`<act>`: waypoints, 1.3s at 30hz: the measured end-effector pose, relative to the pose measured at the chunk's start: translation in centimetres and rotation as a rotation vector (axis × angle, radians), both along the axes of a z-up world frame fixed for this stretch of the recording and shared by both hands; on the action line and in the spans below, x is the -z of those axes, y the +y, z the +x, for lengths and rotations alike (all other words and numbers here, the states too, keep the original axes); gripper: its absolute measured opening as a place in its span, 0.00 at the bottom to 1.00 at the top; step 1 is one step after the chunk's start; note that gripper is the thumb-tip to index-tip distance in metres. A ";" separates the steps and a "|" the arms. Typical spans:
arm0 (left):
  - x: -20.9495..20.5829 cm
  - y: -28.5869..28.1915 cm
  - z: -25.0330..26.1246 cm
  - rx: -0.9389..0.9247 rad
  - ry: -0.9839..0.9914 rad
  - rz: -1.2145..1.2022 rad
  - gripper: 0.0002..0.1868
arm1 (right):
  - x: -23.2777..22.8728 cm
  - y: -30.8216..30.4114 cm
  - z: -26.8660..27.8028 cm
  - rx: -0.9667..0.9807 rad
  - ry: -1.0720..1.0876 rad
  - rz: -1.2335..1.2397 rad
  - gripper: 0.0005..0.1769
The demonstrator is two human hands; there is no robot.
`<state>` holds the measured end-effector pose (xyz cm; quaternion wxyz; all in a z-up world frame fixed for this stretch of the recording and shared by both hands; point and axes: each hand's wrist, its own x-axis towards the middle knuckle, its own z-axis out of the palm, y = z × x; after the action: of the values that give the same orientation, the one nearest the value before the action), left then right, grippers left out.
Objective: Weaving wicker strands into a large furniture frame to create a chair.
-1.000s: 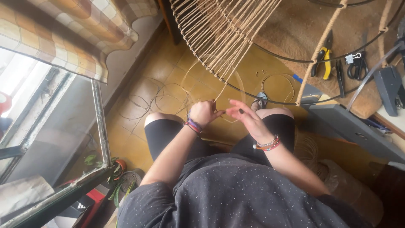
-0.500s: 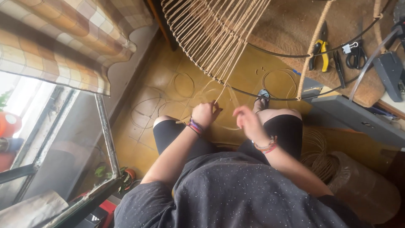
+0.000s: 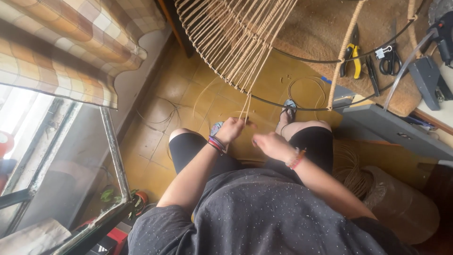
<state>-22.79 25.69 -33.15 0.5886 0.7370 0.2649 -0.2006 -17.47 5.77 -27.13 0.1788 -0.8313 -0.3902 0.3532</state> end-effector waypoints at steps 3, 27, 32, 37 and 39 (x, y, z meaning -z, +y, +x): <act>2.4 -0.3 -0.6 -0.107 -0.135 -0.456 0.32 | 12.9 -3.8 0.1 -0.207 -0.153 -0.452 0.16; 2.3 0.5 -0.5 0.007 -0.143 -0.378 0.31 | 17.4 -4.9 -1.3 -0.212 -0.302 -0.381 0.13; 0.8 1.5 0.1 0.264 -0.147 0.510 0.24 | 2.0 0.3 0.1 0.509 0.478 0.523 0.27; 2.3 0.8 -0.2 0.154 -0.199 0.359 0.15 | 7.1 -2.2 0.6 0.392 0.117 0.390 0.17; 4.3 0.7 -0.3 0.041 -0.111 -0.130 0.21 | 11.9 -2.4 0.1 -0.099 -0.310 -0.210 0.16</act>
<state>-23.05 26.44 -37.45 0.6449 0.7124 0.2028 -0.1883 -17.37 3.41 -39.04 0.0113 -0.8696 -0.4145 0.2679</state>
